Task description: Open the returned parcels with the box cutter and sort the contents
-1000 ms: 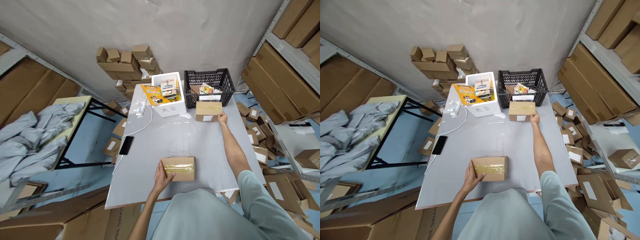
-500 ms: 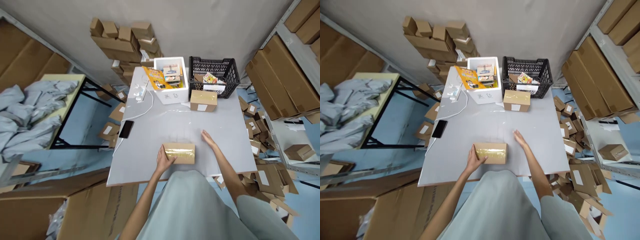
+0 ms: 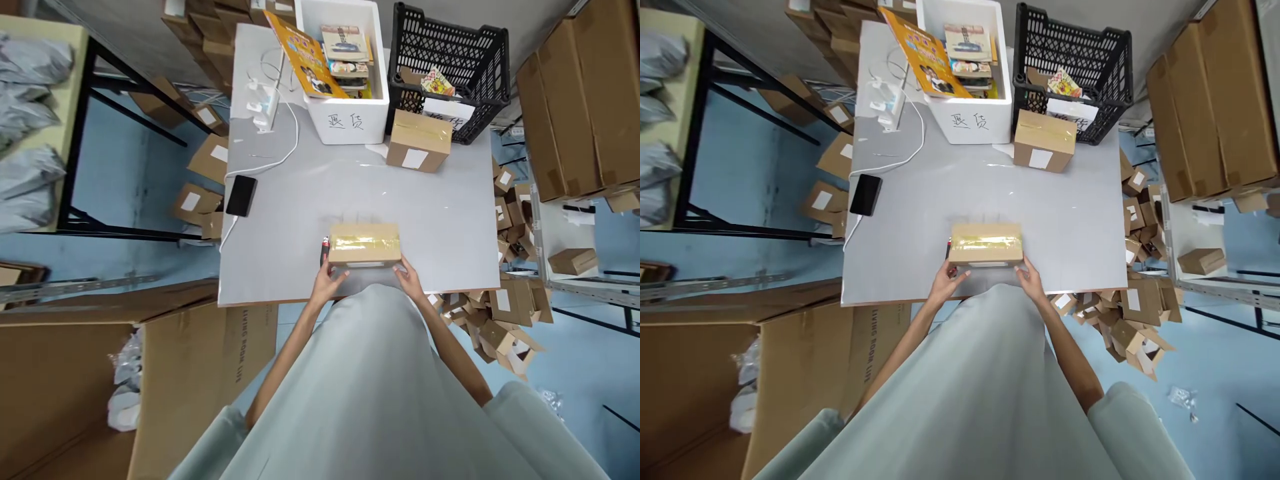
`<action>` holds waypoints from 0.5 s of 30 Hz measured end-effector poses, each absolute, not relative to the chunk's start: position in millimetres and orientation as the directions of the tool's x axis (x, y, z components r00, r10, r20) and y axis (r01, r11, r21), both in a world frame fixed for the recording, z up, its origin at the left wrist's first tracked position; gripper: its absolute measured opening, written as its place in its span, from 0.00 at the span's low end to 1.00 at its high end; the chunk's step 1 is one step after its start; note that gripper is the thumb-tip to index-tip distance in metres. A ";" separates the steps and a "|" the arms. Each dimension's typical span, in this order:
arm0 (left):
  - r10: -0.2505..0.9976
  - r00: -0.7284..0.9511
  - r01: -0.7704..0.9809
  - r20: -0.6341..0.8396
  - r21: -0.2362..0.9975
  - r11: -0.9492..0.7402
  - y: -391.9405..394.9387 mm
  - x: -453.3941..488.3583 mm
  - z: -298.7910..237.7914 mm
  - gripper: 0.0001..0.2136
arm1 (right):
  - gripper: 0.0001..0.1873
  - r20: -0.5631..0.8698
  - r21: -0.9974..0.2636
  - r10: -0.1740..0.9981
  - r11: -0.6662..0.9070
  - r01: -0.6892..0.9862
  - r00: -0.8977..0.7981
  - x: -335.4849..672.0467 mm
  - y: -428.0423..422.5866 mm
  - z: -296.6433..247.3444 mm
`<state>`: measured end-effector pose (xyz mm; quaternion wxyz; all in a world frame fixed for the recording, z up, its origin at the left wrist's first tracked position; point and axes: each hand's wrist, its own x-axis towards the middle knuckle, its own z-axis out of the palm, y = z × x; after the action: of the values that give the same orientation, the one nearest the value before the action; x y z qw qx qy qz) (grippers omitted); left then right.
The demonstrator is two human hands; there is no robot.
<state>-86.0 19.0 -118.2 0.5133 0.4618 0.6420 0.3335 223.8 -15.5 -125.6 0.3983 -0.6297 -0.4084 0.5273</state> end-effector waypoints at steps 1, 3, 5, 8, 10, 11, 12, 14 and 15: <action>0.939 -0.042 0.253 -0.341 0.906 0.340 18.5 -85.8 -118.9 0.39 | 0.49 -0.319 -0.932 0.936 -0.339 0.132 0.148 228.3 -9.9 -121.6; 0.949 -0.035 0.259 -0.313 0.914 0.311 22.1 -85.9 -120.8 0.38 | 0.45 -0.292 -0.918 0.935 -0.333 0.217 0.202 238.0 3.7 -114.9; 0.955 -0.038 0.264 -0.293 0.919 0.292 30.0 -85.6 -124.3 0.36 | 0.40 -0.279 -0.898 0.936 -0.333 0.286 0.214 245.6 18.3 -110.9; 0.947 -0.048 0.250 -0.319 0.914 0.320 44.7 -82.4 -131.7 0.33 | 0.35 -0.283 -0.887 0.939 -0.333 0.319 0.194 250.2 36.8 -110.9; 0.940 -0.046 0.242 -0.337 0.910 0.338 53.5 -79.4 -135.7 0.31 | 0.34 -0.296 -0.889 0.937 -0.342 0.305 0.188 251.1 44.8 -113.7; 0.939 -0.043 0.240 -0.342 0.909 0.342 57.1 -78.3 -137.1 0.31 | 0.34 -0.303 -0.891 0.934 -0.348 0.292 0.188 251.9 47.5 -115.5; 0.937 -0.038 0.237 -0.346 0.908 0.345 59.8 -77.6 -137.9 0.30 | 0.35 -0.311 -0.894 0.932 -0.354 0.276 0.186 253.2 49.2 -117.5; 0.932 -0.026 0.222 -0.361 0.907 0.357 62.5 -78.0 -138.7 0.30 | 0.37 -0.334 -0.899 0.925 -0.371 0.233 0.181 257.4 49.5 -121.5; 0.927 -0.019 0.210 -0.374 0.905 0.370 62.1 -79.0 -138.9 0.31 | 0.39 -0.352 -0.899 0.918 -0.386 0.207 0.182 260.1 47.9 -123.5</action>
<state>-79.0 62.1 -138.9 0.5359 0.4509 0.6306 0.3344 260.1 47.9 -123.5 0.3658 -0.6761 -0.4162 0.4857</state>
